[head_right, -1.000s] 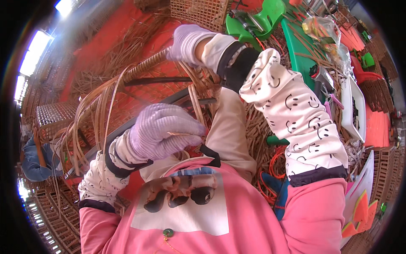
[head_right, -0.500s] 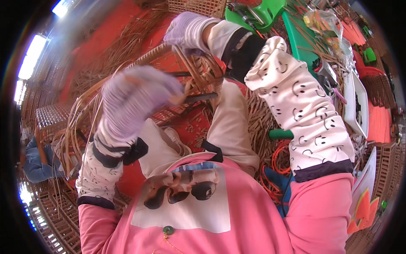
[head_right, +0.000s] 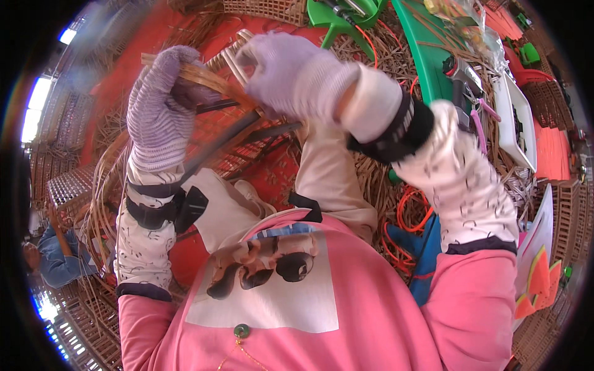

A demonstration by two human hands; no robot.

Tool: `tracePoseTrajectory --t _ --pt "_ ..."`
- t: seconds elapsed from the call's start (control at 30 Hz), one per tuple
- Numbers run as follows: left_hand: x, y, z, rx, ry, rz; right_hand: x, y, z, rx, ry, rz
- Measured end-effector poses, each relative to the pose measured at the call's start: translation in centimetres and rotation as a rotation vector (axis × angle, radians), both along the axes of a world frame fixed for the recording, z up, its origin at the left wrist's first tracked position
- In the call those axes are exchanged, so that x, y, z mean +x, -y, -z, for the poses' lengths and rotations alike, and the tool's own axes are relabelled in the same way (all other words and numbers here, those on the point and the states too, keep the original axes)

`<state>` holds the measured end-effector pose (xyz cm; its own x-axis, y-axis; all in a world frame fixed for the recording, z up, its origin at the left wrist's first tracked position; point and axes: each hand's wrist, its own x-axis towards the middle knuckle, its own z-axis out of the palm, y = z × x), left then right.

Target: The worker is weaving bamboo strips into a wooden furniture frame and securing them using a pneumatic staple gun and pliers.

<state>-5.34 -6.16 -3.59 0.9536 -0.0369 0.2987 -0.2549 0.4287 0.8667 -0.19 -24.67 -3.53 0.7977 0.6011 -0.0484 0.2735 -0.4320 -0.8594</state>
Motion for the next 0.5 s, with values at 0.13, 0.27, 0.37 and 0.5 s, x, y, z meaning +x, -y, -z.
tracePoseTrajectory --t 0.13,0.27,0.37,0.5 --pt "-0.3 -0.4 0.6 0.010 0.083 0.013 -4.1 1.1 3.4 0.079 0.519 0.123" --pt "-1.2 0.0 0.2 0.123 0.112 -0.058 -4.8 0.2 6.3 0.280 0.503 0.229" --pt "-2.0 0.5 -0.9 0.153 0.051 -0.037 -4.7 -0.3 7.4 0.327 0.623 0.234" --pt "-3.1 1.7 -1.7 0.347 0.018 -0.141 -4.3 -0.2 7.9 0.363 0.611 0.212"
